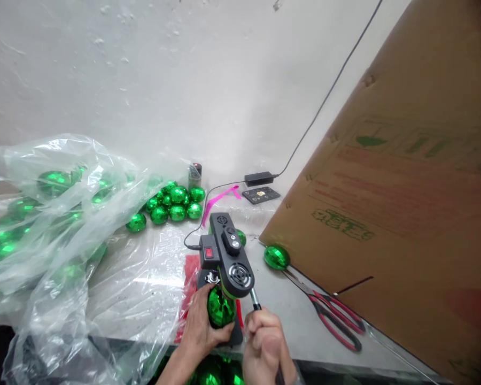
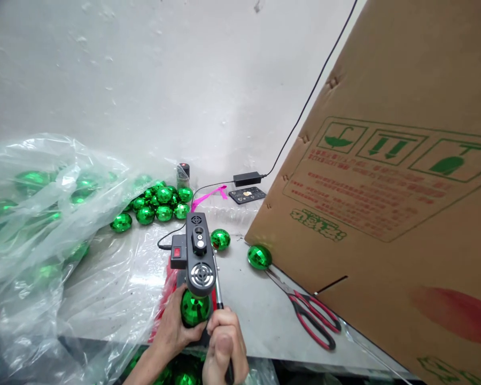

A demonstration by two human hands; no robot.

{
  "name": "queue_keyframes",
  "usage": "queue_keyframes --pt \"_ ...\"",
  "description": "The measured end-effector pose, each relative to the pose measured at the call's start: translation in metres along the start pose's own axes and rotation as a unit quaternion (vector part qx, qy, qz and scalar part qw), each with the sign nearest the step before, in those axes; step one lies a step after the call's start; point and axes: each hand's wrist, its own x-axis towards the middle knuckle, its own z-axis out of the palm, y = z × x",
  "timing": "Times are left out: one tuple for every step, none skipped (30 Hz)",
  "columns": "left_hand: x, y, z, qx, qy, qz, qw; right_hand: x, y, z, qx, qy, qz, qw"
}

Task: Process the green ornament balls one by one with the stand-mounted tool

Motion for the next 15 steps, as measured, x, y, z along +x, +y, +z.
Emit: queue_keyframes --pt "0.000 0.001 0.001 0.001 0.004 0.000 1.000 -0.001 0.001 -0.001 -0.004 -0.004 -0.005 1.000" --pt "0.001 0.003 0.002 0.001 0.011 -0.002 1.000 0.000 0.001 -0.003 -0.007 -0.008 -0.008 1.000" --pt "0.002 0.004 0.003 -0.002 0.017 -0.003 1.000 0.003 -0.001 -0.003 -0.009 -0.012 -0.010 1.000" --pt "0.003 0.006 0.004 -0.006 0.023 -0.007 1.000 0.007 -0.004 -0.004 -0.010 -0.016 -0.007 1.000" --pt "0.006 0.008 0.004 -0.014 0.023 -0.011 1.000 0.013 -0.009 -0.003 -0.009 -0.017 0.001 1.000" --pt "0.008 0.010 0.002 -0.025 0.019 -0.017 0.999 0.022 -0.015 -0.003 -0.004 -0.017 0.011 1.000" --pt "0.009 0.012 0.000 -0.038 0.011 -0.027 0.999 0.031 -0.022 -0.001 0.001 -0.020 0.024 1.000" --pt "0.009 0.014 -0.005 -0.051 0.001 -0.041 0.998 0.042 -0.030 0.000 0.011 -0.025 0.035 0.999" --pt "0.007 0.014 -0.011 -0.062 -0.007 -0.059 0.996 0.052 -0.037 0.002 0.018 -0.035 0.045 0.998" --pt "0.001 0.013 -0.019 -0.072 -0.013 -0.077 0.994 0.062 -0.044 0.003 0.018 -0.046 0.057 0.997" --pt "-0.008 0.011 -0.027 -0.079 -0.019 -0.092 0.992 0.069 -0.049 0.005 0.015 -0.053 0.065 0.996" --pt "-0.021 0.007 -0.036 -0.083 -0.023 -0.100 0.991 0.075 -0.053 0.006 0.008 -0.059 0.071 0.996" --pt "-0.037 0.003 -0.045 -0.085 -0.029 -0.099 0.991 0.077 -0.055 0.006 0.002 -0.061 0.075 0.995" --pt "-0.056 -0.003 -0.052 -0.083 -0.041 -0.090 0.992 0.077 -0.055 0.007 -0.001 -0.061 0.075 0.995" --pt "-0.076 -0.008 -0.058 -0.077 -0.049 -0.076 0.993 0.076 -0.055 0.006 -0.001 -0.061 0.073 0.995"
